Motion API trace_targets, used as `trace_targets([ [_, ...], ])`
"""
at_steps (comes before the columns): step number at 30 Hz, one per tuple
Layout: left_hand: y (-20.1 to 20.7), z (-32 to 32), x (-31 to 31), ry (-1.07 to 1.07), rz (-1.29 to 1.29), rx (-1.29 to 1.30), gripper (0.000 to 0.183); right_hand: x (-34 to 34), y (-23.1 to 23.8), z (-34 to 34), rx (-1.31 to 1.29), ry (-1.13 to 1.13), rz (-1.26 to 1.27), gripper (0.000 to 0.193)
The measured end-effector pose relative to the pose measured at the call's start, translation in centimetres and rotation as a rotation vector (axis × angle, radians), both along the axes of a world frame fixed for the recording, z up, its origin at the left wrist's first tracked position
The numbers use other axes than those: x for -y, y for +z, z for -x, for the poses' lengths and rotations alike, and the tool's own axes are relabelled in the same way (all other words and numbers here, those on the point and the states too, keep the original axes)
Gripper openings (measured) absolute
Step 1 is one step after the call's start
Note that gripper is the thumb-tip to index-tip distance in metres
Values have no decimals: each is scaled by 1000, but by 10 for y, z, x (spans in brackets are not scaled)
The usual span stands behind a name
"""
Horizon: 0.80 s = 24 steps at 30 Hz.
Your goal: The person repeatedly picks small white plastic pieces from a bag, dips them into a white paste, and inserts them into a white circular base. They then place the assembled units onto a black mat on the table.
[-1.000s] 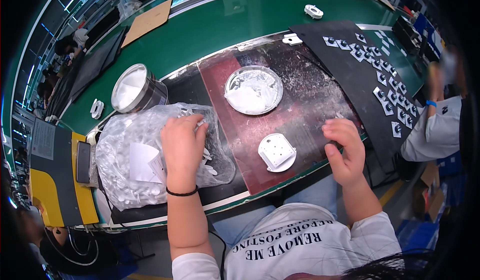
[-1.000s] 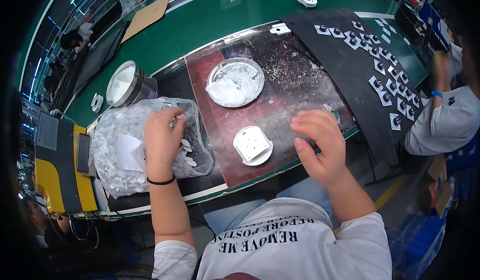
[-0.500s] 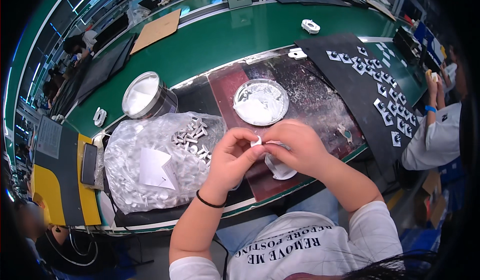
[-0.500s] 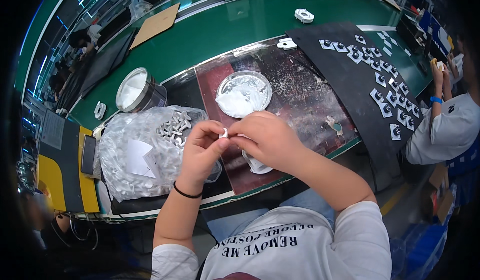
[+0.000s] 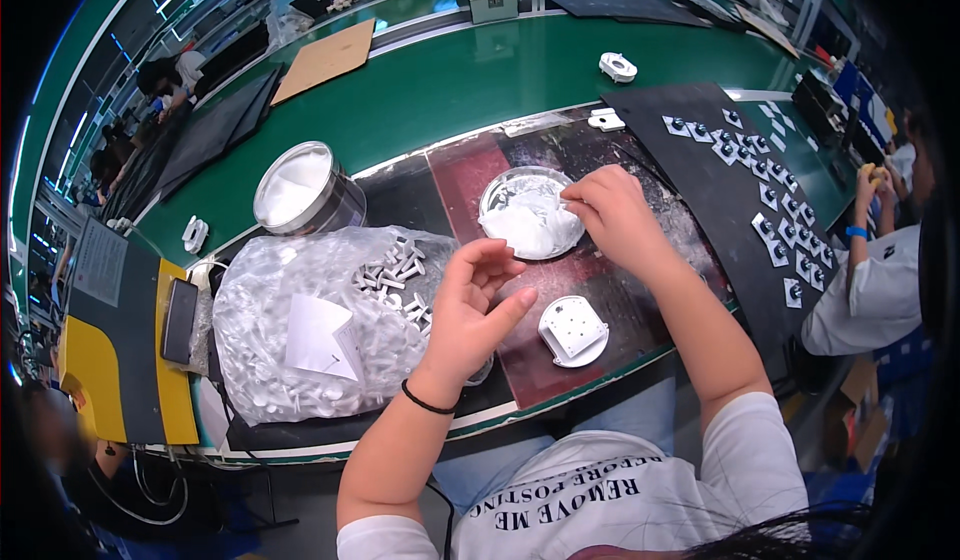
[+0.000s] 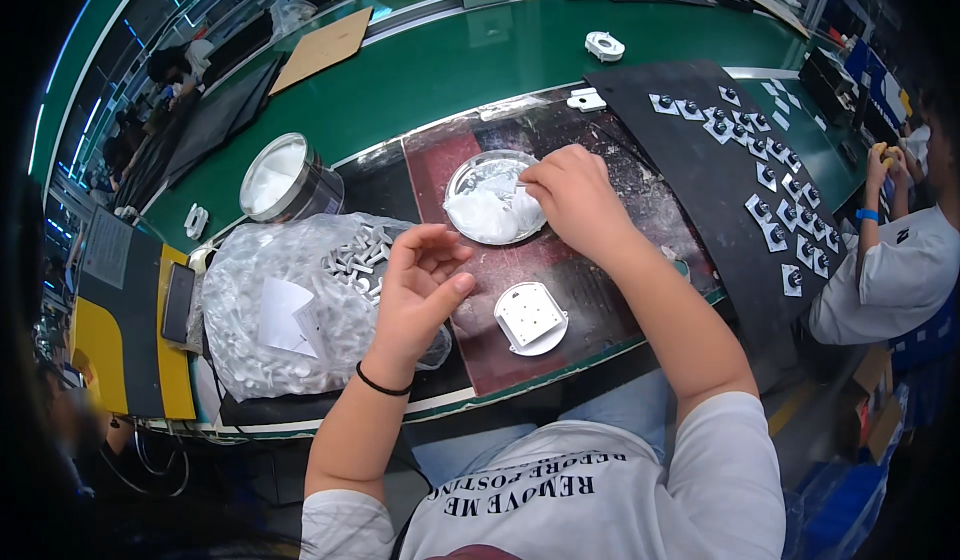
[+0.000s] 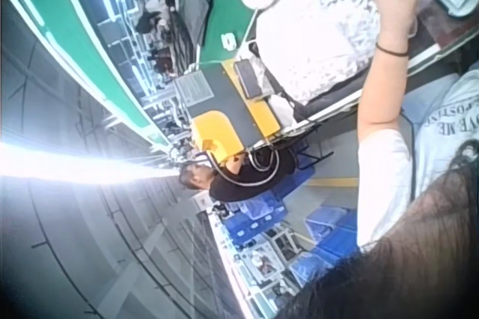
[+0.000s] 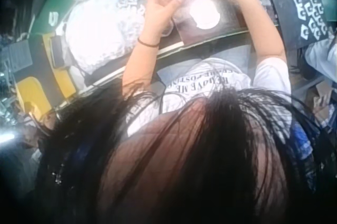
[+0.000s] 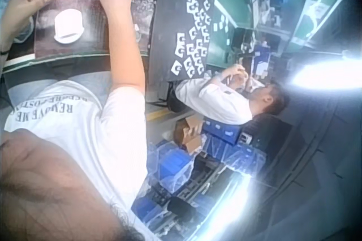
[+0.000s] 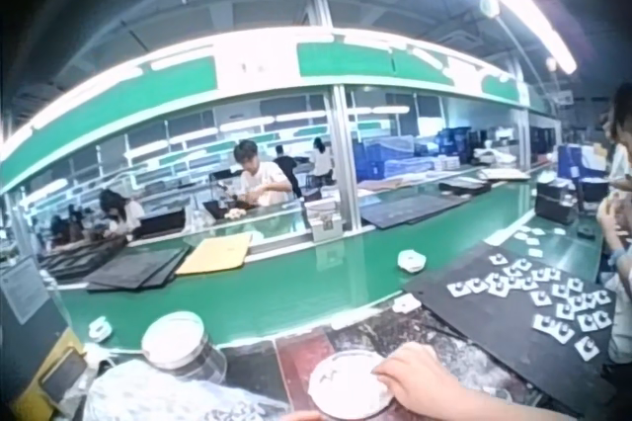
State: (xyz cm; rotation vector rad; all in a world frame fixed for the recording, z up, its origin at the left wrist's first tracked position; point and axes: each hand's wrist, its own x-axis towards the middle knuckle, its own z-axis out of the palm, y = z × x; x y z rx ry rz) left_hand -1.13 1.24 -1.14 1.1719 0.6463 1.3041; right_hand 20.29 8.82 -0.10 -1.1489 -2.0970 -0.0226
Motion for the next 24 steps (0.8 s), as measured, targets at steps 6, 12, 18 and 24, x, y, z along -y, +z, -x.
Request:
trace_targets([
  [6,-1,2,-1,12,-11,-83,46,-12,-5,-1,204,-82,90,10],
  [12,-2,2,0,22,-39,-104,39,-16,-8,2,244,-102,95,7],
  [18,-1,2,1,16,-80,-132,39,-15,-11,1,256,-109,109,8],
  [24,-1,2,1,22,-96,-127,40,-14,-12,2,285,-119,124,11],
])
